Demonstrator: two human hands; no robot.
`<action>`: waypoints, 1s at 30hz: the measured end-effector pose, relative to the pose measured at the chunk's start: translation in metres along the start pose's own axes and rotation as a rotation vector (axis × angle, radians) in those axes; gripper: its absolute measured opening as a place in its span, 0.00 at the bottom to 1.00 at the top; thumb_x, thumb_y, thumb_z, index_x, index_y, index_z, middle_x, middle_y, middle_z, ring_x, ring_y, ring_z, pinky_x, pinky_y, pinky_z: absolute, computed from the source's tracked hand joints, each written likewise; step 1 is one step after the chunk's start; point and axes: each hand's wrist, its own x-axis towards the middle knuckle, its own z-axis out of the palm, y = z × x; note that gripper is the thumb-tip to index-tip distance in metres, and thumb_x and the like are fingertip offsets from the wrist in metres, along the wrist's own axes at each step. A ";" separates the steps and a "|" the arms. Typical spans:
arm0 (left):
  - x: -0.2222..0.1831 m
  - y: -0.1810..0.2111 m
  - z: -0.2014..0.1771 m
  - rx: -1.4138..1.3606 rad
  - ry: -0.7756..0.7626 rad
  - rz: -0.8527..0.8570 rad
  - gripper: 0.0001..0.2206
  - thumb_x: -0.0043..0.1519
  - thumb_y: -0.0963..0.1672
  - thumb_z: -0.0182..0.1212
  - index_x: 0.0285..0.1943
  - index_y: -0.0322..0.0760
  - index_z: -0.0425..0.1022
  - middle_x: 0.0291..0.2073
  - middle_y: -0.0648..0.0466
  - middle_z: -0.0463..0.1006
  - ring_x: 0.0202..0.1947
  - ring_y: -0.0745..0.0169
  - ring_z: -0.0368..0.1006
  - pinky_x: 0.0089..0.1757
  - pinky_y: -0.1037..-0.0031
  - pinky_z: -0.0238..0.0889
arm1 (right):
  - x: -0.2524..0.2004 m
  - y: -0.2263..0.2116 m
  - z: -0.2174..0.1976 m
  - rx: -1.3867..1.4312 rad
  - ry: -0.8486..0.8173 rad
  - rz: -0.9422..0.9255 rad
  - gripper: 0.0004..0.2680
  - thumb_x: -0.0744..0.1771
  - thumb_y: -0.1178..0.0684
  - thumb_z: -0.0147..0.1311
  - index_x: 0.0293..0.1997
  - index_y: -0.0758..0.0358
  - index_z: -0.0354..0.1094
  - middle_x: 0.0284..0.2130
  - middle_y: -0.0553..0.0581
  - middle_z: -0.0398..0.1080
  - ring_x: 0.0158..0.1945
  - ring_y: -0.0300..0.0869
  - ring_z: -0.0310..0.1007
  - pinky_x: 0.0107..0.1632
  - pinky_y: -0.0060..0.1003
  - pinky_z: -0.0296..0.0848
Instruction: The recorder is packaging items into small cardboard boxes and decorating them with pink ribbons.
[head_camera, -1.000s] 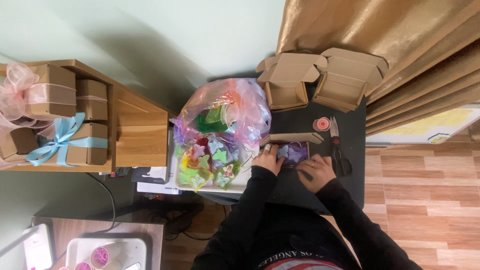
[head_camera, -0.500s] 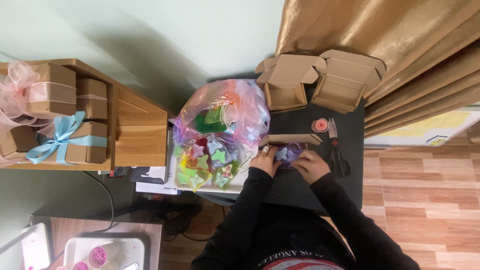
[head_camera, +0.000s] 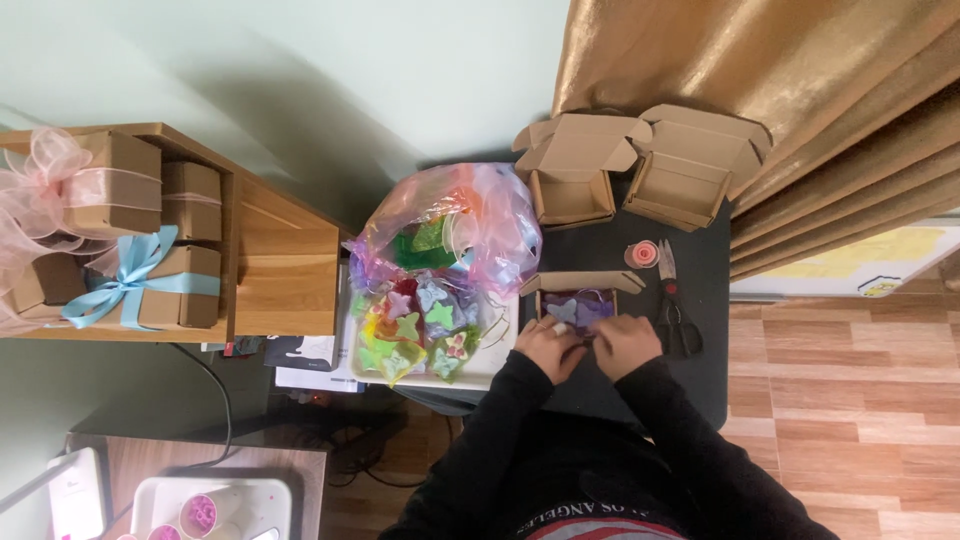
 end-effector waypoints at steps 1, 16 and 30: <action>0.000 0.000 0.003 0.000 0.000 0.002 0.08 0.58 0.48 0.66 0.40 0.43 0.82 0.39 0.53 0.82 0.48 0.50 0.74 0.47 0.60 0.64 | 0.003 -0.002 -0.004 -0.001 0.001 0.001 0.06 0.63 0.54 0.55 0.40 0.55 0.75 0.35 0.52 0.77 0.43 0.45 0.75 0.50 0.45 0.68; -0.009 -0.003 0.000 0.121 -0.027 -0.035 0.13 0.57 0.50 0.65 0.40 0.38 0.79 0.36 0.49 0.82 0.45 0.50 0.75 0.46 0.59 0.61 | 0.006 0.004 -0.004 -0.009 0.179 -0.141 0.17 0.64 0.54 0.53 0.61 0.54 0.68 0.56 0.54 0.74 0.60 0.46 0.70 0.72 0.64 0.41; -0.011 -0.002 0.006 -0.034 -0.150 -0.185 0.11 0.59 0.49 0.69 0.46 0.45 0.80 0.30 0.51 0.79 0.33 0.49 0.78 0.37 0.60 0.71 | -0.016 0.027 -0.012 0.422 -0.047 0.210 0.09 0.63 0.58 0.61 0.46 0.58 0.73 0.34 0.55 0.79 0.37 0.45 0.82 0.42 0.38 0.79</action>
